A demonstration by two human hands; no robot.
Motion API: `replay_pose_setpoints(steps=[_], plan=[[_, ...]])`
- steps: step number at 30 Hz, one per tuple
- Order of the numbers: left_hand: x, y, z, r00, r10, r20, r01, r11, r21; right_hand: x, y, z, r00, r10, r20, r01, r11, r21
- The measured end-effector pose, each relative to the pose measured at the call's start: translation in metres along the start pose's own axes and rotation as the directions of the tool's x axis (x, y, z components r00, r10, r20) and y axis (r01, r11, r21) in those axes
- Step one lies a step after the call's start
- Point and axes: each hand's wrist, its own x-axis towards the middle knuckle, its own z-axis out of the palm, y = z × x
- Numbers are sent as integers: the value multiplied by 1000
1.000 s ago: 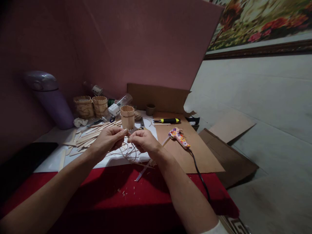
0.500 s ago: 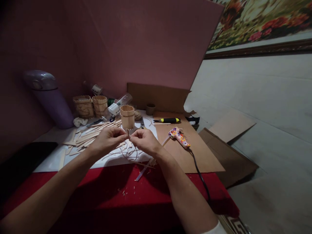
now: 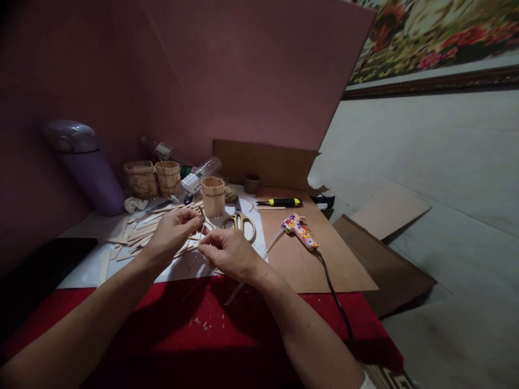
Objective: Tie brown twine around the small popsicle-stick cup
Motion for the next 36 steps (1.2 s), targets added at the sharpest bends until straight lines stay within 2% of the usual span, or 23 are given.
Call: replay_pose_setpoints(steps=[3,5,7,9,10,11,12,13,15,16,18,20,24,27,30,34,36], plan=[[-2,7,-2,979,-171,112,197,936,-291,3,5,0,999,-2,35,8,982,-188],[-3,9,-3,959,-217,182,272,882,-384,5,8,-6,997,71,-22,-74,938,-339],[-3,10,-4,949,-220,227,299,859,-415,6,10,-14,964,148,-222,-242,836,-493],[-3,10,-4,944,-229,239,310,864,-398,7,10,-21,878,94,-469,-381,728,-569],[-3,10,-3,944,-231,235,308,872,-380,7,10,-23,836,27,-548,-397,719,-571],[-4,10,-2,945,-233,229,305,882,-360,8,10,-24,808,-37,-588,-366,750,-550],[-5,11,0,945,-235,227,303,891,-339,8,10,-24,801,-78,-594,-295,812,-504],[-6,11,2,943,-237,232,303,899,-317,9,10,-22,816,-84,-572,-204,884,-421],[-8,12,5,938,-237,251,304,913,-273,10,10,-17,896,-12,-443,-63,986,-153],[-9,13,6,939,-233,254,296,921,-251,11,10,-14,941,49,-334,-53,999,-3],[-10,14,8,948,-212,237,263,942,-208,12,12,-8,981,121,-150,-91,976,196],[-10,13,9,959,-190,212,224,962,-155,13,13,-6,983,142,-117,-113,967,230],[-7,6,9,973,-135,188,147,988,-51,13,16,-8,968,177,-178,-150,977,153],[-4,-2,7,975,-87,203,88,996,4,14,15,-11,965,245,-93,-213,939,269],[-4,-6,4,976,-12,217,-10,995,100,14,12,-11,951,308,-14,-274,864,422],[-6,-3,1,977,103,188,-167,916,365,13,10,-10,941,339,-6,-287,805,518],[-8,1,0,980,134,146,-190,843,503,14,12,-8,938,348,-11,-286,789,543]])
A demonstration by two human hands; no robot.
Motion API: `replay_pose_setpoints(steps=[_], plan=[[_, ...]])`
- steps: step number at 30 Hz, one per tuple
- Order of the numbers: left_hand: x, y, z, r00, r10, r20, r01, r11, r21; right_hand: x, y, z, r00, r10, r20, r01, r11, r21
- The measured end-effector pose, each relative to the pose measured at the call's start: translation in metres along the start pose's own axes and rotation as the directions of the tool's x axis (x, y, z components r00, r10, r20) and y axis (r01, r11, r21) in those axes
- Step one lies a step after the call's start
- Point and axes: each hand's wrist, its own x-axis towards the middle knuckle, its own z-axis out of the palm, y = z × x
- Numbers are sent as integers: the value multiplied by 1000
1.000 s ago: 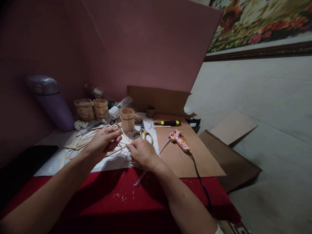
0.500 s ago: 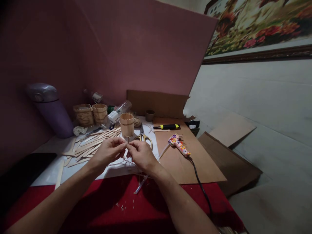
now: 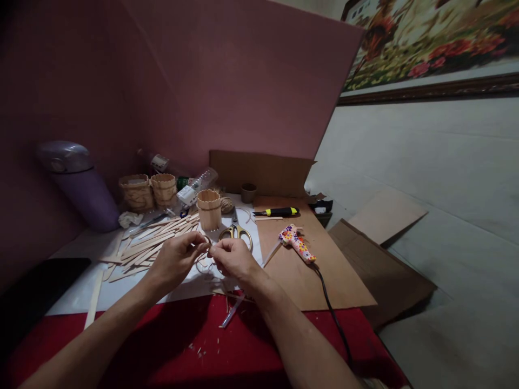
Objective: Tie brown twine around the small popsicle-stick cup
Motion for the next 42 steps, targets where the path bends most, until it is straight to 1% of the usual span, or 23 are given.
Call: replay_pose_setpoints(steps=[2,4,7,9,11,13,15,18,20,21,22,24,25,26,27,29,31,34,36,39,40,42], plan=[[-1,4,-2,999,-21,-28,24,993,112,3,4,0,999,-14,-44,14,1000,0],[-2,7,-2,999,-41,-31,45,988,146,8,9,0,990,-57,-127,50,997,-51],[-5,9,0,1000,-27,-2,27,996,85,13,14,-2,961,-126,-247,95,987,-131],[-8,7,3,999,28,38,-29,999,35,14,13,-3,956,-108,-272,90,993,-77],[-10,5,8,993,99,69,-101,995,25,12,9,-5,967,-55,-249,70,996,55],[-13,4,13,986,148,78,-153,986,62,10,4,-7,976,-14,-216,57,980,192],[-15,4,17,974,197,109,-209,971,117,8,0,-8,983,19,-182,34,959,283],[-17,8,19,953,258,156,-281,949,144,9,-1,-11,993,56,-106,-18,944,328],[-17,11,17,947,280,159,-301,944,133,10,1,-11,994,44,-103,-11,955,296],[-17,12,15,950,282,137,-299,946,122,11,3,-10,992,26,-121,7,965,263],[-17,13,13,957,276,88,-284,953,104,12,4,-9,990,5,-138,27,973,230],[-15,14,8,975,212,-68,-212,977,19,12,6,-6,989,-24,-143,51,981,187],[-14,14,6,979,150,-136,-159,986,-53,11,6,-4,991,-33,-129,56,983,177],[-12,14,5,981,77,-178,-101,986,-134,10,6,-2,993,-38,-109,56,984,171],[-10,13,4,982,3,-188,-44,976,-214,9,6,0,996,-39,-86,52,985,163],[-7,10,4,987,-89,-137,39,941,-335,6,5,4,997,-42,-59,50,990,135],[-5,8,5,992,-105,-68,72,924,-375,3,4,7,998,-53,-43,57,994,93],[-3,6,5,994,-110,29,113,919,-377,-1,3,8,998,-59,4,58,996,66],[-2,6,4,984,-150,94,177,881,-439,-2,2,8,997,-48,54,43,995,87],[0,7,1,959,-211,190,282,781,-557,-4,1,6,994,-36,101,24,993,119],[0,7,0,952,-222,209,304,761,-574,-4,0,6,994,-30,109,17,992,123],[0,9,-1,946,-242,214,322,750,-578,-4,0,5,991,-14,130,-4,991,132]])
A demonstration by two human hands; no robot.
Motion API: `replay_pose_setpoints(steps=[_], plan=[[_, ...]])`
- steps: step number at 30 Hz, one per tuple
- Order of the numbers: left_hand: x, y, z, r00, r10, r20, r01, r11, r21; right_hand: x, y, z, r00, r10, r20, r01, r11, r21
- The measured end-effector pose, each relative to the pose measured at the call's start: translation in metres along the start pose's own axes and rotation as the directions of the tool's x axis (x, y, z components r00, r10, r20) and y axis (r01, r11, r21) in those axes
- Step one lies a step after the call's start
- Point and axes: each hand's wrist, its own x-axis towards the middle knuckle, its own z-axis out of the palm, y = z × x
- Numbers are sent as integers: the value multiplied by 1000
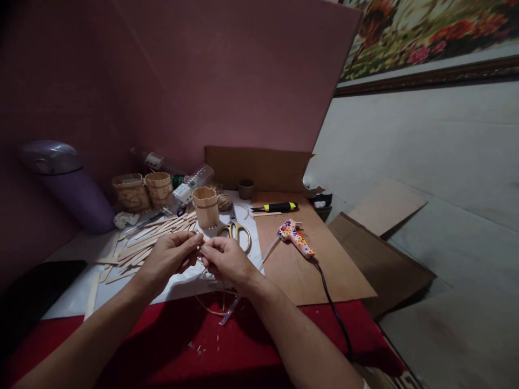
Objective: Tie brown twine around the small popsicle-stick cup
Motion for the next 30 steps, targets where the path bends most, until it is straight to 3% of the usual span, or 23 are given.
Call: replay_pose_setpoints(steps=[7,18,21,27,30], plan=[[0,2,-1,1000,5,-31,-5,1000,14,-3,-5,3,1000,28,-7,-28,1000,7],[0,3,-6,995,-22,99,29,997,-76,1,-7,-3,997,26,-79,-25,1000,12],[0,3,-7,997,-7,82,12,998,-62,1,-6,-3,994,-1,-106,-1,1000,-20],[1,1,-6,1000,9,-3,-9,999,44,5,0,-6,979,-113,-171,62,959,-275],[3,0,-7,1000,19,-16,-18,998,64,2,0,-9,917,-349,-193,170,781,-601]])
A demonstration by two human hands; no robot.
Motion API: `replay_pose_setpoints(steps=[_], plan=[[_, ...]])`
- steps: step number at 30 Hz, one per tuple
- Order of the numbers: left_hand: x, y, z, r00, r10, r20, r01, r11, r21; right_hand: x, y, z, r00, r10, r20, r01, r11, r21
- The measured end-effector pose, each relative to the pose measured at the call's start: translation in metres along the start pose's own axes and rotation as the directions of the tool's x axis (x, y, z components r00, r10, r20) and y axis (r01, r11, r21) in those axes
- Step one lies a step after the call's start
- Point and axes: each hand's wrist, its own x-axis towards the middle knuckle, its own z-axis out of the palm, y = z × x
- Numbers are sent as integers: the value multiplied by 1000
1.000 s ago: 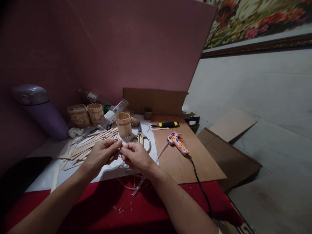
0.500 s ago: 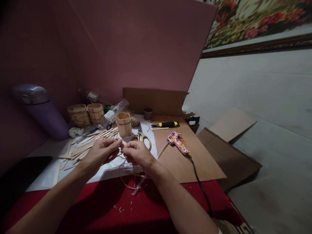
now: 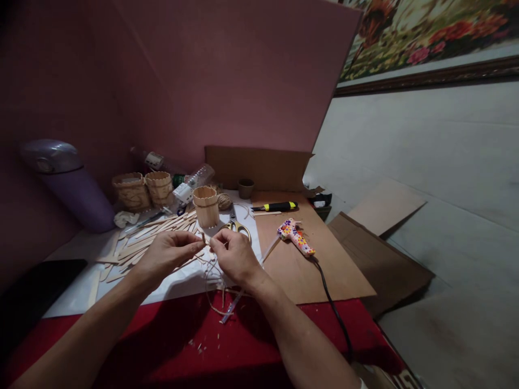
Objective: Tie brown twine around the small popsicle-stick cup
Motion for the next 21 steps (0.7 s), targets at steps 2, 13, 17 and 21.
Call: replay_pose_setpoints(steps=[2,13,17,21], plan=[[1,-1,-1,1000,-3,0,3,1000,-6,-2,-1,-3,986,-156,-66,139,968,-208],[3,0,-2,999,-27,17,27,1000,-8,0,0,-7,991,-126,47,134,946,-295],[5,-3,-1,999,-30,31,31,999,-12,1,0,-8,991,-134,-13,123,941,-315],[8,-10,-3,999,34,-16,-32,997,73,1,-1,-8,992,-111,-64,87,951,-295]])
